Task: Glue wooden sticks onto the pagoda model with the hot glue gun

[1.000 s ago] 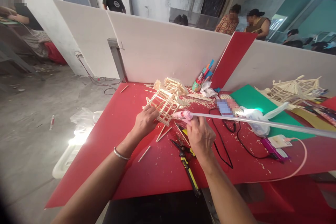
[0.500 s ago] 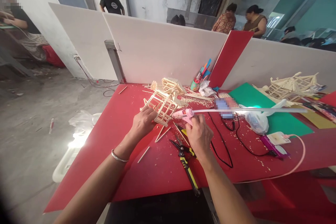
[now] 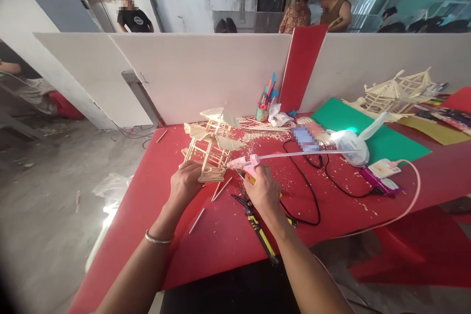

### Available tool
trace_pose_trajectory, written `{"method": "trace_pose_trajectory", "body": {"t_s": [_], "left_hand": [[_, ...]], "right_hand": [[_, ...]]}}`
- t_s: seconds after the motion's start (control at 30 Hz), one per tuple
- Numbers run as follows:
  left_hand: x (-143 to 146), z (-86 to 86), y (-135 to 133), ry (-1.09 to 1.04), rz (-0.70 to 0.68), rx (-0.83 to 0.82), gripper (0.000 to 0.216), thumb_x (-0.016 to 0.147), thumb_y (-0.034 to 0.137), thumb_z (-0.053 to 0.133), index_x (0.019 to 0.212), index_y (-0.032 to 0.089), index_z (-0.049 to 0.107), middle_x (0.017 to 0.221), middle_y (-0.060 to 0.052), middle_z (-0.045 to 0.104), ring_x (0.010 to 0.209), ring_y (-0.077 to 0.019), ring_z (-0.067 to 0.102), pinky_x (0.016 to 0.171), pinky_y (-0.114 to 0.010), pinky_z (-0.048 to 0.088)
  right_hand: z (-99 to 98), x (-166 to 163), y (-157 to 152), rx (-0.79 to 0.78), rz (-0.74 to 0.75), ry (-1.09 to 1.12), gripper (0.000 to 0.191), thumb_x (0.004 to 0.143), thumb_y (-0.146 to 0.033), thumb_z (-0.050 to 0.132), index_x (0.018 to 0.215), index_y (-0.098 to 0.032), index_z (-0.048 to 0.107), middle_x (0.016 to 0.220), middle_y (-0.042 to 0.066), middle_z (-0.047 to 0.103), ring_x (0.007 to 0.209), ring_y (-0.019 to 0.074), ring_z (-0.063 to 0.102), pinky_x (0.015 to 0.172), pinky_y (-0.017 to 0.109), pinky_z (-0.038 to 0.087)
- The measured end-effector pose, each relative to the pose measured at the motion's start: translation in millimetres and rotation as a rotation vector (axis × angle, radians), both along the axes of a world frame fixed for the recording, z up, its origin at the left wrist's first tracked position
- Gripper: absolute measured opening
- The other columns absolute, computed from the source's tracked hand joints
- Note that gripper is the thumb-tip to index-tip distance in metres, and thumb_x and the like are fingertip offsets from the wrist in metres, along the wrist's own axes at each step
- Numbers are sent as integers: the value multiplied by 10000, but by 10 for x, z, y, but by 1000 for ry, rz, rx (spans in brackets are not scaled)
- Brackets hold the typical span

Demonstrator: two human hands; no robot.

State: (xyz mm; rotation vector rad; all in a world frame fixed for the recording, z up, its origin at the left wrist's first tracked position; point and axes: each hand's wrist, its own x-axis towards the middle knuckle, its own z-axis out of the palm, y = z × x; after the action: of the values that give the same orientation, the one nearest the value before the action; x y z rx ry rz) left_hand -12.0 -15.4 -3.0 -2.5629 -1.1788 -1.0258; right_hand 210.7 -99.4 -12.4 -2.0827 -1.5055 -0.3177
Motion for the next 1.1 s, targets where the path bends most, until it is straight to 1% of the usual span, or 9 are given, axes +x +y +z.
{"method": "trace_pose_trajectory", "body": {"t_s": [0.13,0.3,0.47,0.57,0.67,0.77,0.83,0.9,1.1], "left_hand": [[-15,-82,-7,-76,12,23,201,778,97,582,632,215,653,665,-17,679,725,-159,596,546,-225,405],[-22,-161,-6,-374,-16,-15,158,805,236,658,652,215,691,631,-9,676,645,-148,609,616,-256,501],[31,-104,-110,-647,61,-116,78,756,300,742,755,223,746,765,-23,745,735,-178,691,679,-295,561],[122,-44,-220,-799,78,-165,113,732,332,766,786,233,765,840,-37,763,798,-210,714,736,-340,584],[222,-11,-326,-989,67,-252,133,717,342,782,802,241,772,861,-39,767,808,-225,724,716,-343,598],[277,-2,-399,-1201,53,-357,172,662,335,826,773,219,763,798,-32,763,736,-228,725,641,-337,607],[284,7,-426,-1285,37,-404,180,644,323,839,765,213,764,780,-31,762,723,-227,725,650,-342,613],[279,25,-439,-1337,15,-431,181,636,318,843,756,208,765,775,-34,763,736,-232,727,682,-353,618],[269,56,-437,-1487,-35,-471,206,594,297,865,737,185,768,739,-38,762,697,-231,722,667,-358,625]], "right_hand": [[-36,-7,-14,31,12,54,223,836,-355,555,936,-159,585,834,50,613,684,147,536,559,272,298],[62,-24,-42,109,24,115,225,839,-398,544,876,-179,576,772,38,607,668,153,548,578,272,343],[360,-87,-49,202,65,157,249,835,-445,547,824,-197,554,692,18,591,610,150,532,581,279,360],[618,-166,-47,249,90,81,256,836,-451,555,814,-196,551,693,22,596,588,147,520,558,284,335],[868,-257,-58,334,62,-44,276,827,-461,583,856,-187,572,736,39,619,629,161,551,544,290,317],[1044,-327,-81,399,53,-156,360,819,-472,609,1016,-171,597,833,62,663,693,179,593,547,291,316],[1111,-361,-96,401,69,-203,390,833,-435,600,1121,-172,584,912,78,680,725,179,605,558,288,322],[1145,-392,-107,379,77,-232,382,842,-385,584,1162,-178,576,950,84,681,717,171,597,552,289,312],[1186,-505,-94,349,104,-274,307,824,-291,558,1107,-182,607,937,70,674,666,154,566,511,295,277]]}}
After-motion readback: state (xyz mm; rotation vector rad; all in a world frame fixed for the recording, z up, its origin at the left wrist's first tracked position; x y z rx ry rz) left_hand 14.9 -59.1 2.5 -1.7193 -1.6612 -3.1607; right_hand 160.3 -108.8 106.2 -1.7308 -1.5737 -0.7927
